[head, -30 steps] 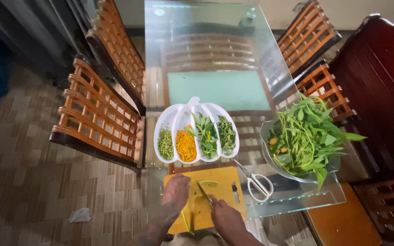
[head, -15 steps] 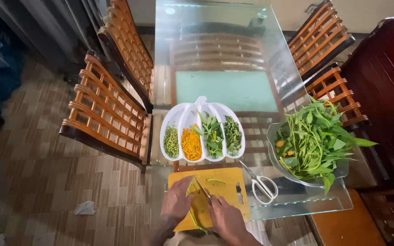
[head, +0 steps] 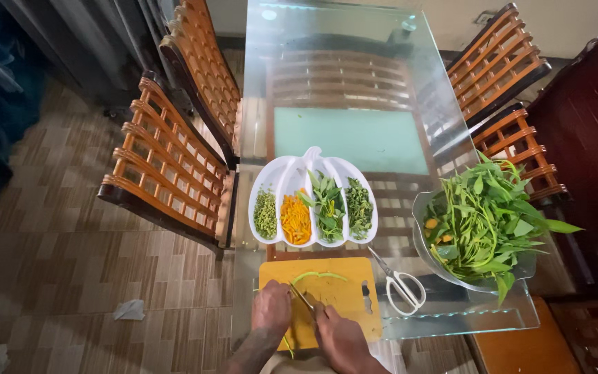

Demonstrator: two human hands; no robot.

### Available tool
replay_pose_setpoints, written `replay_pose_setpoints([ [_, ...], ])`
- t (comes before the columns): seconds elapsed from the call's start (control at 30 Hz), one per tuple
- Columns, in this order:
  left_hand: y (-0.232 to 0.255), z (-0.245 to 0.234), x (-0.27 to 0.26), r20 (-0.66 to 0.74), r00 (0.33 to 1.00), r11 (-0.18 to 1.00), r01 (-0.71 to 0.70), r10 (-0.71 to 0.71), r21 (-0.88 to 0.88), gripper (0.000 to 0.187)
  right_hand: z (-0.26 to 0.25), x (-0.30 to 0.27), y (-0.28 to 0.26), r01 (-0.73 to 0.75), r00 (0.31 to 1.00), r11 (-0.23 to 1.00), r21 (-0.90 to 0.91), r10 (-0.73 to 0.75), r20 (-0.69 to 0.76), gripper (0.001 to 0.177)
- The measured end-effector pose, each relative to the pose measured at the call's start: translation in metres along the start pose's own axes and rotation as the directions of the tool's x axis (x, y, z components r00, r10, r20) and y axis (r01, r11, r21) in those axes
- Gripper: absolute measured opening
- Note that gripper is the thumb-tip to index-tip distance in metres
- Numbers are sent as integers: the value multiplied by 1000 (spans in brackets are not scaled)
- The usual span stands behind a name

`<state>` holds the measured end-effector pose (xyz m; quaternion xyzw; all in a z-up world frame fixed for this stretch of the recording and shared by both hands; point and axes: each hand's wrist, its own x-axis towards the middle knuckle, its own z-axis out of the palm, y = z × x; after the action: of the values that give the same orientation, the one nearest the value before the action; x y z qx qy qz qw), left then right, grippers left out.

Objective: The person uses scissors to cut green leafy stems into small pieces on a yellow cutting board, then transfers the cut pieces into a compartmentalized white tray. The person also uses a knife to chop the stems further. The tray already contains shredded orange and green items.

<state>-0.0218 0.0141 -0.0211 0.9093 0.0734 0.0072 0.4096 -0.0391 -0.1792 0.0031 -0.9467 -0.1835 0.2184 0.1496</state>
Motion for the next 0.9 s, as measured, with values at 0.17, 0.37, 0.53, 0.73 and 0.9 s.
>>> replay_pose_setpoints([
  [0.17, 2, 5, 4, 64, 998, 996, 21, -27, 84, 9, 16, 3, 7, 77, 992, 996, -43, -81, -98, 30],
  [0.37, 5, 5, 8, 104, 994, 994, 16, -27, 105, 4, 31, 35, 1, 161, 968, 978, -131, -182, -173, 36],
  [0.53, 10, -6, 8, 103, 995, 980, -15, -6, 200, 9, 21, 32, 4, -115, 993, 992, 46, 115, 4, 26],
  [0.73, 18, -12, 16, 87, 989, 991, -123, 118, 52, 25, -13, -4, 16, -70, 997, 996, 46, 71, -19, 32],
  [0.9, 24, -20, 15, 5, 977, 977, -213, 213, -28, 43, -25, -12, 10, -40, 992, 989, 139, 56, -116, 39],
])
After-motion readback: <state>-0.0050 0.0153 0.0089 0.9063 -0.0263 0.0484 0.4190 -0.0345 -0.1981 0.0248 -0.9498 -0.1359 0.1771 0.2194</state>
